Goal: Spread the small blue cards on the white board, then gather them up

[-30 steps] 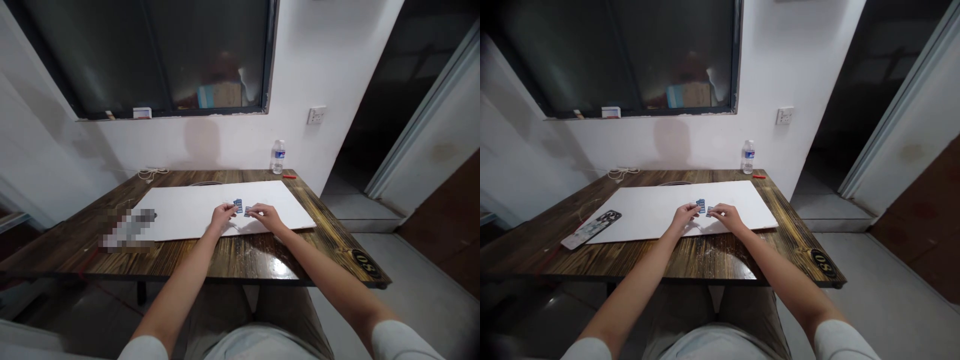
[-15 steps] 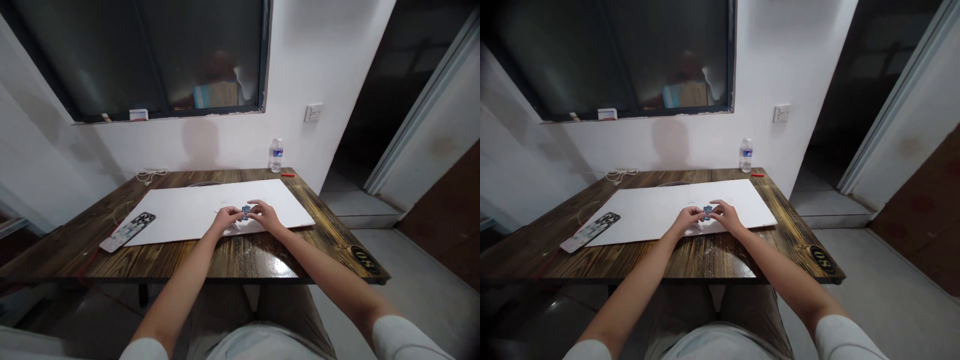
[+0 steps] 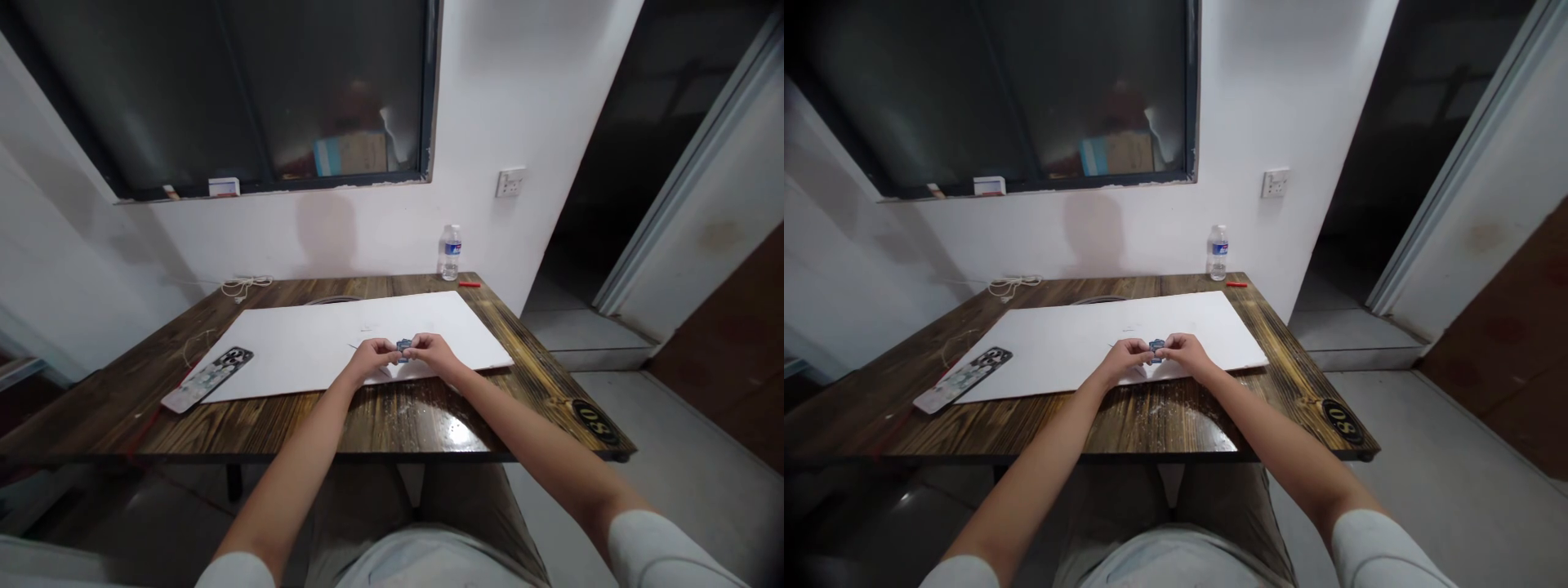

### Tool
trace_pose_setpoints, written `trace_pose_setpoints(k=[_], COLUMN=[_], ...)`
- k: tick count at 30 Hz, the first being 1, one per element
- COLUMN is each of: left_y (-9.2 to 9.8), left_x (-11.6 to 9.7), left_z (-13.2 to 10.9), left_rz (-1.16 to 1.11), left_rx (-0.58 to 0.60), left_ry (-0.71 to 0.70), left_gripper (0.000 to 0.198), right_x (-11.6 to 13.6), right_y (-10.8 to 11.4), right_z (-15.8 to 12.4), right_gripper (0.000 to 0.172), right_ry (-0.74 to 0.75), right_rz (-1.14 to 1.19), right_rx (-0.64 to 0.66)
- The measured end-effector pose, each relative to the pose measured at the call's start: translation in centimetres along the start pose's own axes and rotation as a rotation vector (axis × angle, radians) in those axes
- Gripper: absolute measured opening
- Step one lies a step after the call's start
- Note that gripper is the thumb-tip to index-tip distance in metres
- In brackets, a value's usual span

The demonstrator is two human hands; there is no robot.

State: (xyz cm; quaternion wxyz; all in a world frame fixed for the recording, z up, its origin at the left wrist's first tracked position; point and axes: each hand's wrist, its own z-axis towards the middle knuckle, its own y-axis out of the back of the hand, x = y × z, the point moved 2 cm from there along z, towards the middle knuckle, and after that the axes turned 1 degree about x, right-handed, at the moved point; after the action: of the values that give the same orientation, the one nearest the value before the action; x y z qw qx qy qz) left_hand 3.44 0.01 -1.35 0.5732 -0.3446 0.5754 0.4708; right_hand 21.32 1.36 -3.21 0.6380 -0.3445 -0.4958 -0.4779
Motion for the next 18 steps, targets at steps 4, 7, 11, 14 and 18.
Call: trace_pose_setpoints(k=[4, 7, 11, 14, 18], left_y=[0.0, 0.2, 0.8, 1.3, 1.6], left_x=[0.0, -0.1, -0.1, 0.1, 0.2], left_z=[0.1, 0.2, 0.5, 0.7, 0.8], left_rz=[0.012, 0.018, 0.016, -0.024, -0.077], left_rx=[-0.016, -0.057, -0.211, -0.349, -0.430], left_ry=[-0.004, -0.027, -0.041, -0.010, 0.036], left_gripper=[0.040, 0.040, 0.042, 0.045, 0.048], right_x=[0.1, 0.0, -0.4, -1.1, -2.0], right_y=[-0.1, 0.4, 3.0, 5.4, 6.7], right_z=[0.0, 0.5, 1.3, 1.6, 1.6], right_gripper=[0.038, 0.035, 0.030, 0.026, 0.041], right_ry=[0.001, 0.037, 0.079, 0.028, -0.008], right_rz=[0.018, 0.003, -0.206, -0.565, -1.052], right_rx=[0.035, 0.035, -0.129, -0.277, -0.189])
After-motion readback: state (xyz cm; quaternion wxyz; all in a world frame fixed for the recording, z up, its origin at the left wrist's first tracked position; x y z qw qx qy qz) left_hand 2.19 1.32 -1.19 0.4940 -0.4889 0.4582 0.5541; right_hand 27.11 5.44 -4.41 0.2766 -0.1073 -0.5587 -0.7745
